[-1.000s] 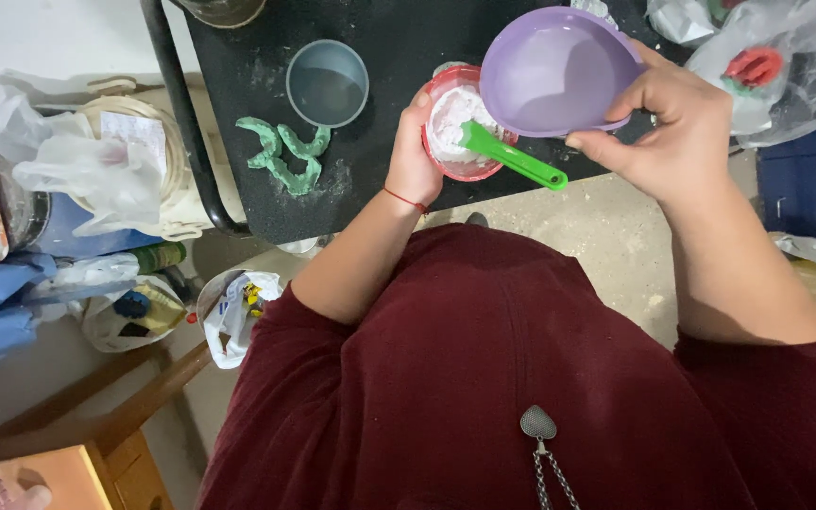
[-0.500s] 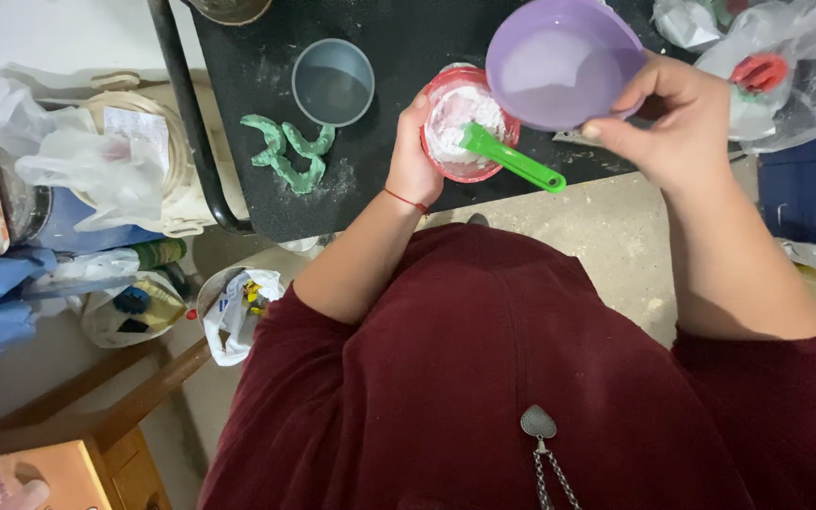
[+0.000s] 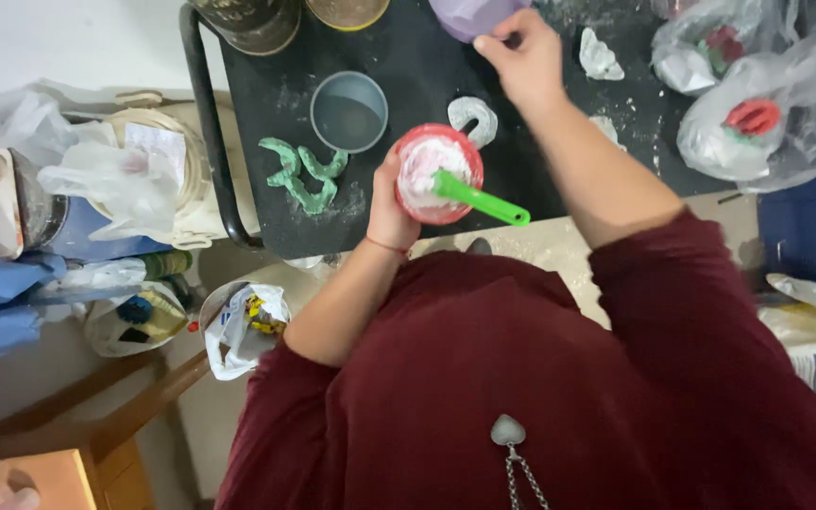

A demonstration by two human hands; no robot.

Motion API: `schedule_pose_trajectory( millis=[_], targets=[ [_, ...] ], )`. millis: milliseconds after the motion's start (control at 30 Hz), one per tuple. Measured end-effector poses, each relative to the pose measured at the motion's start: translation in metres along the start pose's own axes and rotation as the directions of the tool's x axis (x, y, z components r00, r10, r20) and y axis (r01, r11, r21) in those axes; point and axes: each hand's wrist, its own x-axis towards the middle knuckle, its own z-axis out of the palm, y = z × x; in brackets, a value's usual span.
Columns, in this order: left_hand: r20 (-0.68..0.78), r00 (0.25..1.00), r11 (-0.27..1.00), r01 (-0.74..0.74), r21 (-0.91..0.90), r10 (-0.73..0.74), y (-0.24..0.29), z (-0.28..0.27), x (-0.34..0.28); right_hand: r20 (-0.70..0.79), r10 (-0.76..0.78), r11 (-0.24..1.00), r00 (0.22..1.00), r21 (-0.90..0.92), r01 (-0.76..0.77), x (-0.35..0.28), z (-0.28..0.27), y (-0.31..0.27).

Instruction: The person retrieves a small white object from a drawer and places it on a table. They then pour a white powder from a bag into a red bowl and add water from a purple cup. Using a green spatula, the person mixes the ingredients into a pink paste and applies it to a small object.

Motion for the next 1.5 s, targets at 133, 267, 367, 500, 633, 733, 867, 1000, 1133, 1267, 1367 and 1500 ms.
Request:
schedule_pose_trajectory(
  millis=[133,267,367,500,633,733,867,1000,1133,1267,1367,1500],
  targets=[
    [-0.104,0.994,0.999,0.041,0.023,-0.039,0.002,-0.019,-0.008,-0.093,0.076,0.996,0.993,-0.041,-0.08,0.023,0.043,0.017],
    [-0.101,0.994,0.998,0.055,0.035,-0.051,0.016,-0.014,-0.01,-0.114,0.088,0.995,0.99,-0.026,-0.092,0.04,0.058,0.025],
    [-0.086,0.996,1.0,0.002,-0.001,-0.002,0.013,-0.018,-0.006,-0.079,0.153,0.98,0.985,-0.116,-0.161,0.04,0.053,0.027],
    [-0.079,0.997,1.0,0.005,-0.028,-0.007,0.014,-0.006,0.002,0.191,0.187,0.977,0.964,-0.133,-0.164,0.031,0.017,-0.002],
    [-0.027,0.997,0.991,0.067,-0.119,-0.071,0.008,-0.001,0.014,0.424,0.187,0.949,0.886,-0.311,-0.052,-0.002,-0.056,-0.094],
    [0.158,0.987,0.986,-0.015,-0.164,0.041,-0.003,0.002,0.026,0.663,0.264,0.875,0.7,-0.47,0.115,-0.052,-0.092,-0.233],
    [0.153,0.98,0.97,-0.152,0.192,0.123,0.004,0.031,0.026,0.626,0.515,0.526,0.585,-0.77,0.361,-0.116,-0.091,-0.242],
    [0.319,0.948,0.995,-0.023,0.092,-0.007,0.005,0.055,0.022,0.628,-0.203,-0.024,0.751,-0.77,0.638,-0.148,-0.107,-0.218],
    [0.421,0.907,0.996,-0.045,0.073,0.01,-0.008,0.065,0.024,0.616,-0.188,0.137,0.765,-0.755,0.642,-0.151,-0.121,-0.225],
    [0.435,0.895,0.994,0.076,0.078,-0.102,-0.022,0.078,0.023,0.599,-0.269,0.16,0.754,-0.744,0.649,-0.13,-0.146,-0.204],
    [0.423,0.902,0.995,0.061,0.08,-0.09,-0.024,0.085,0.02,0.475,-0.238,0.111,0.847,-0.853,0.51,-0.134,-0.159,-0.182],
    [0.324,0.946,0.999,-0.009,-0.032,0.019,-0.037,0.075,0.029,0.467,0.019,0.19,0.884,-0.87,0.456,-0.156,-0.147,-0.201]
  ],
)
